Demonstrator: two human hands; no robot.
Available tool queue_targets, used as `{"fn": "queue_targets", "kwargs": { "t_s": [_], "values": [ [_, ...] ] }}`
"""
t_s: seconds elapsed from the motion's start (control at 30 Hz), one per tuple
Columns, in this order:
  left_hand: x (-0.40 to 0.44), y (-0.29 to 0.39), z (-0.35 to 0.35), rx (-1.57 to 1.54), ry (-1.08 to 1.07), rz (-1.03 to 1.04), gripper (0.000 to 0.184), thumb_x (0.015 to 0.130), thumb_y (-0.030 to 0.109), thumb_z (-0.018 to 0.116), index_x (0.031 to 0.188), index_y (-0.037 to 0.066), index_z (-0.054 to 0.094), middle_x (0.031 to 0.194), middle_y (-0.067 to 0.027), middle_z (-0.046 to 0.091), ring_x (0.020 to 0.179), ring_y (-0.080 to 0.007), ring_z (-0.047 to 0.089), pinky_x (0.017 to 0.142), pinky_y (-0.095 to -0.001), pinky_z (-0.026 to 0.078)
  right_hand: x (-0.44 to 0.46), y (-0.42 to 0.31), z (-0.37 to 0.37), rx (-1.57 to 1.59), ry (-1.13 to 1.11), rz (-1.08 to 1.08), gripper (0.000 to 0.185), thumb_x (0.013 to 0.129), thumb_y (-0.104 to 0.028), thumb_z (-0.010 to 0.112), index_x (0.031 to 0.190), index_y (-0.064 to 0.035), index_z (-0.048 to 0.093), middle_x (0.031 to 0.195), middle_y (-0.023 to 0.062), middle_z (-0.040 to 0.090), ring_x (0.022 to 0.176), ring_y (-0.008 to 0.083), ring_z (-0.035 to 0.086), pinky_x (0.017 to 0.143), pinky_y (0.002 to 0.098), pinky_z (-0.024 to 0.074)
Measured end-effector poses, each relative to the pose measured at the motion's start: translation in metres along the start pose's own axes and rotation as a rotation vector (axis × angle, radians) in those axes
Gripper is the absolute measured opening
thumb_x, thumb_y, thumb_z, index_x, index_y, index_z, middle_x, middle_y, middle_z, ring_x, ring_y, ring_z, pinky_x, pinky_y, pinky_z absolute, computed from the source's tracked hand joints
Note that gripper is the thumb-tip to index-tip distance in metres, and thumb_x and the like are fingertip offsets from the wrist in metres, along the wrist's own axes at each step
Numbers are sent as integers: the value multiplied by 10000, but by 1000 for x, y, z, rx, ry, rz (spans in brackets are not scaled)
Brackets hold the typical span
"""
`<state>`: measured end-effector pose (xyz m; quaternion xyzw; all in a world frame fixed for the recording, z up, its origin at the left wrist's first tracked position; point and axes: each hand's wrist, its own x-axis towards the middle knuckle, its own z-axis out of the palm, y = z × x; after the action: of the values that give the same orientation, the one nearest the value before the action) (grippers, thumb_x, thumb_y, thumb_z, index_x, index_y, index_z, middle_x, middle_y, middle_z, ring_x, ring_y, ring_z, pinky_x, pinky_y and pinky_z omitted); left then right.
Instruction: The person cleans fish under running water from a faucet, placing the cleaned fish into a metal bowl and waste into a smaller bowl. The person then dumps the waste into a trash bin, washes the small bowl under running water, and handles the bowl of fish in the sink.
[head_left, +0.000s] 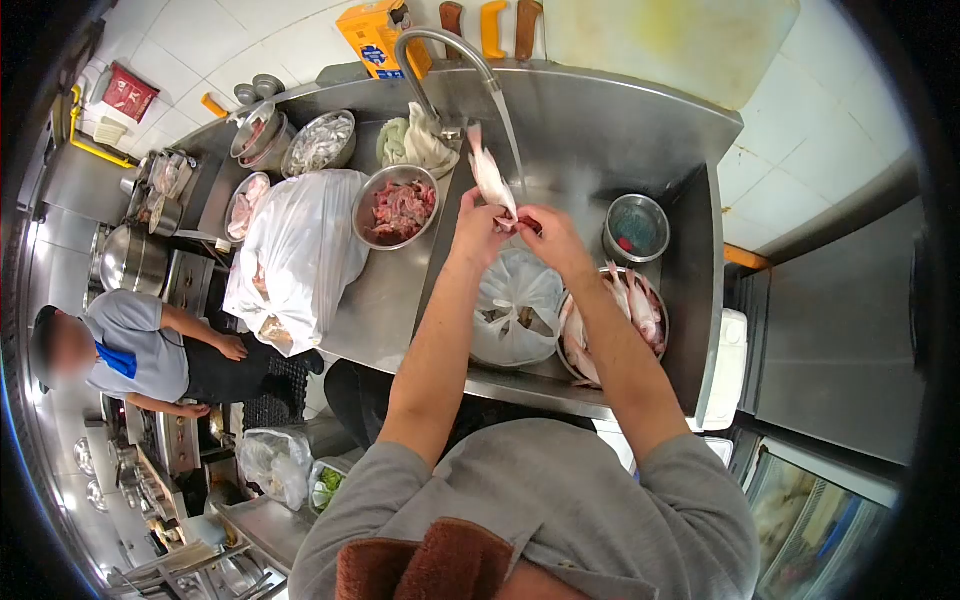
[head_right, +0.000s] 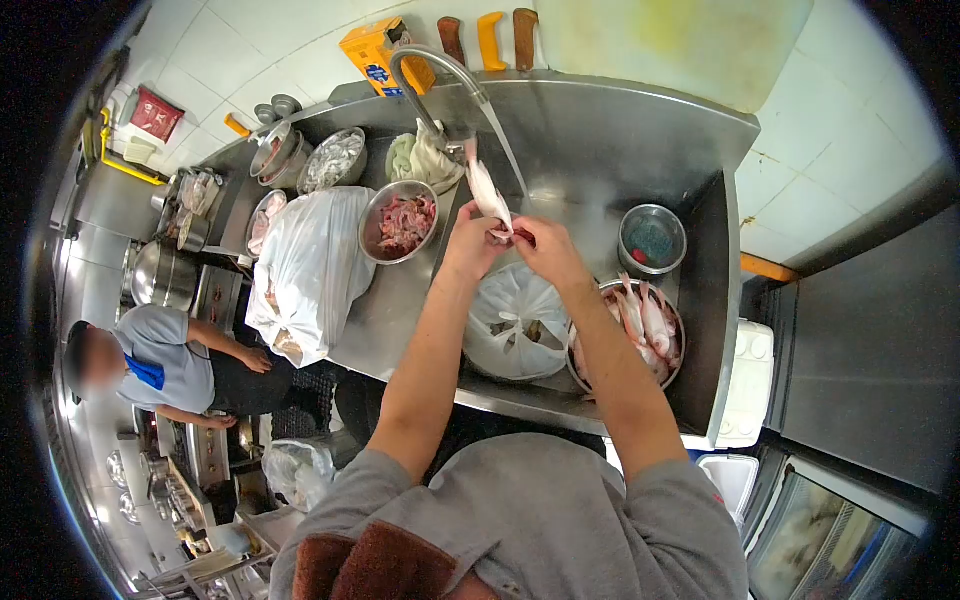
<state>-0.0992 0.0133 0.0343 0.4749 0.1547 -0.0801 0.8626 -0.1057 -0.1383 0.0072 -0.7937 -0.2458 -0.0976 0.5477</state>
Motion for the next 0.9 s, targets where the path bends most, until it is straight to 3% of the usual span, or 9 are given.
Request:
{"fn": "queue_targets", "kwargs": {
  "t_s": [0.2,0.3,0.5,0.7,0.9],
  "values": [
    [4,-10,-7,46,-53,12,618,697,-129,480,1244,79,280,1038,-148,538,908,-278,574,713,-415,498,2,-6,-5,-45,-33,-93,133,766,-21,622,897,5,632,786,160,633,705,298,622,631,344,483],
    [4,-16,-6,31,-26,39,603,692,-135,472,1234,69,307,1039,-145,538,881,-263,570,686,-389,487,1,-12,-2,-6,52,-113,103,762,-27,622,857,12,629,769,170,627,687,319,612,617,359,476],
    [3,-24,-5,141,-67,120,612,701,-139,440,1276,57,362,996,-118,549,822,-200,553,630,-315,453,0,-10,2,-205,-22,-118,110,737,-24,615,837,20,627,738,185,594,661,351,583,597,397,466],
    [8,-32,-5,173,-53,211,569,700,-142,438,1239,40,425,927,-81,542,764,-166,550,601,-276,446,-1,-5,1,-173,-28,-155,79,725,-30,617,782,24,606,731,188,591,658,364,582,610,421,468],
    [16,-43,-1,128,103,276,541,696,-154,425,1199,42,450,914,-71,539,707,-153,545,558,-252,438,-4,-4,11,-171,113,-63,122,701,17,615,821,36,605,748,186,598,663,362,581,610,411,466]
  ]
}}
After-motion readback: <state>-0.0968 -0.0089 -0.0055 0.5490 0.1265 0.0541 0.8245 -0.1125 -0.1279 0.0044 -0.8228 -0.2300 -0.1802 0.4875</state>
